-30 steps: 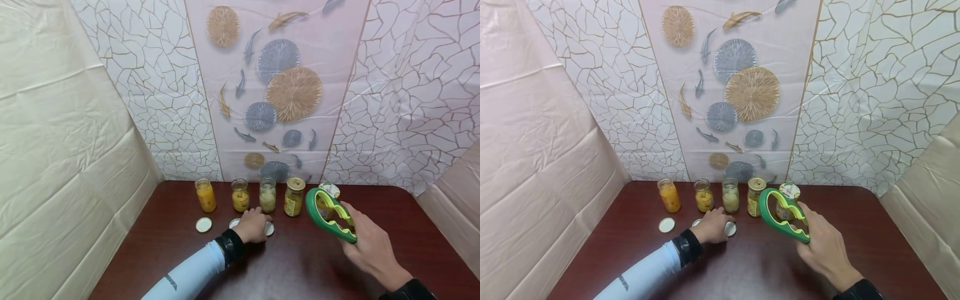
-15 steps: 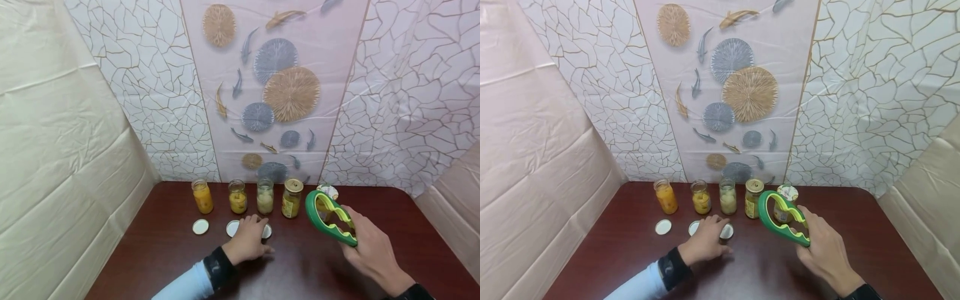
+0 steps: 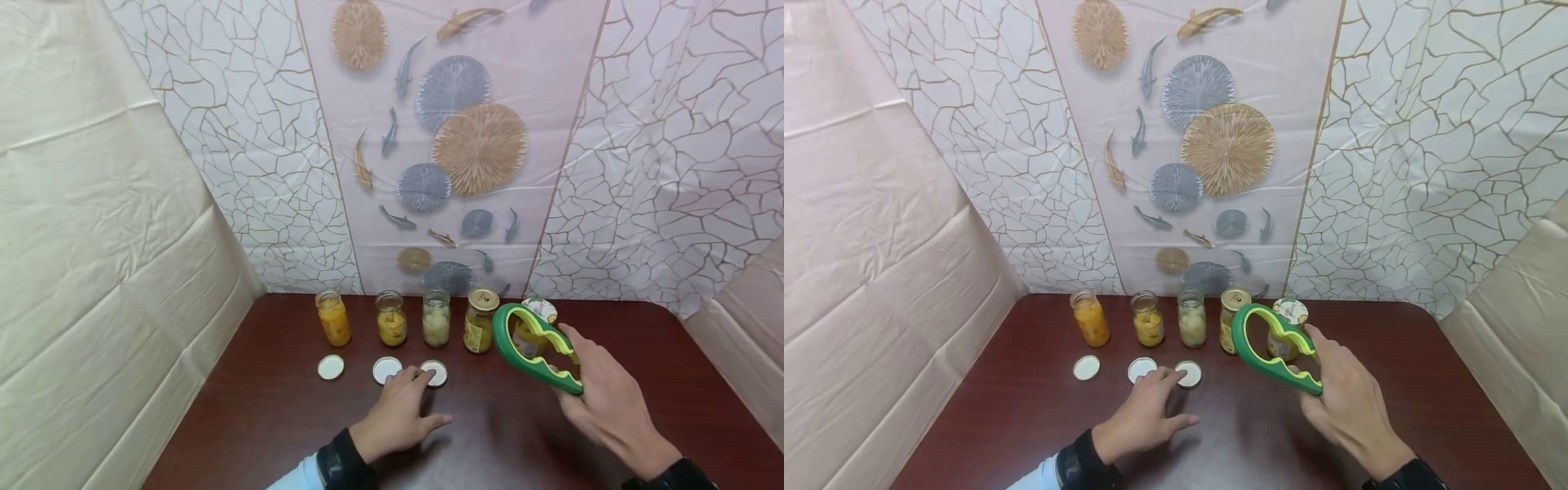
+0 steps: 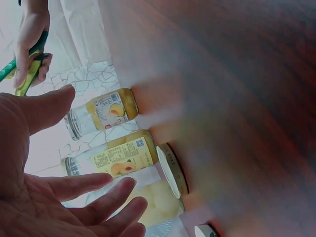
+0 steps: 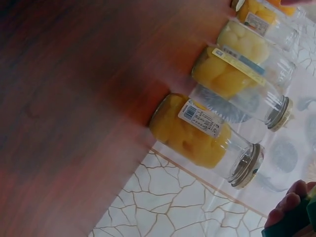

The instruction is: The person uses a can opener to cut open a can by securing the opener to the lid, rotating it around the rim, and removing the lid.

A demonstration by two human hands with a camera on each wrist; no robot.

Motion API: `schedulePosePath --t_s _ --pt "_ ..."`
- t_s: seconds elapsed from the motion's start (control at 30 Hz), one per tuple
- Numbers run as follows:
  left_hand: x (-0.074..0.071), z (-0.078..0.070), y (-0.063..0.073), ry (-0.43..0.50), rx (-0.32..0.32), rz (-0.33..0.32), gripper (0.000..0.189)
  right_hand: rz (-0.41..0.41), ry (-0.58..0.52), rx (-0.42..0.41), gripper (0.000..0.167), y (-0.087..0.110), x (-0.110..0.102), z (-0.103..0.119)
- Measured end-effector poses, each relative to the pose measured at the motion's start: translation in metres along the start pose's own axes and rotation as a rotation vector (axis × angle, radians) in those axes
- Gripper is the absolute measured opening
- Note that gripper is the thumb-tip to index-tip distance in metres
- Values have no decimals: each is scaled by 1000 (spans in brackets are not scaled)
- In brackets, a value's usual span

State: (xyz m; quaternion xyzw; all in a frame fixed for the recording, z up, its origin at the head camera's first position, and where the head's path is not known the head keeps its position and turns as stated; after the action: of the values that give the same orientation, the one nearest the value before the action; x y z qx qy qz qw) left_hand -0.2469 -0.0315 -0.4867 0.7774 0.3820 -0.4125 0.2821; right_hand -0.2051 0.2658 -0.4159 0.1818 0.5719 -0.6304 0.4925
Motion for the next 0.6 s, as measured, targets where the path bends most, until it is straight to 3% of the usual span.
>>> schedulePosePath --t_s 0.17,0.33,0.5,0.6 --pt "6 -1 -6 88 -14 30 78 43 33 7 87 -5 -2 -1" --pt "10 -13 -19 160 -33 50 84 65 37 27 90 -12 -10 -6" --pt "14 -32 -41 244 -69 70 93 88 27 54 90 -15 -15 -9" --pt "15 -41 -58 315 -89 34 95 92 21 49 90 -16 -18 -10"
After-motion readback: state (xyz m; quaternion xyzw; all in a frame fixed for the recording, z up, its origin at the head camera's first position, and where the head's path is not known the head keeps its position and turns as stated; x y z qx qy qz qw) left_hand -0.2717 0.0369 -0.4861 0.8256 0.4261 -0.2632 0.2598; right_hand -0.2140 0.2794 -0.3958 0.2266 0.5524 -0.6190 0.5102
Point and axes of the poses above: each hand's wrist, its own y-axis away from the middle knuckle, its own x-axis out of the palm, z = x × y, the point moved 7 cm from there along -y, towards the middle knuckle, and after that the axes turned 6 degrees about z, right-handed, at the moved point
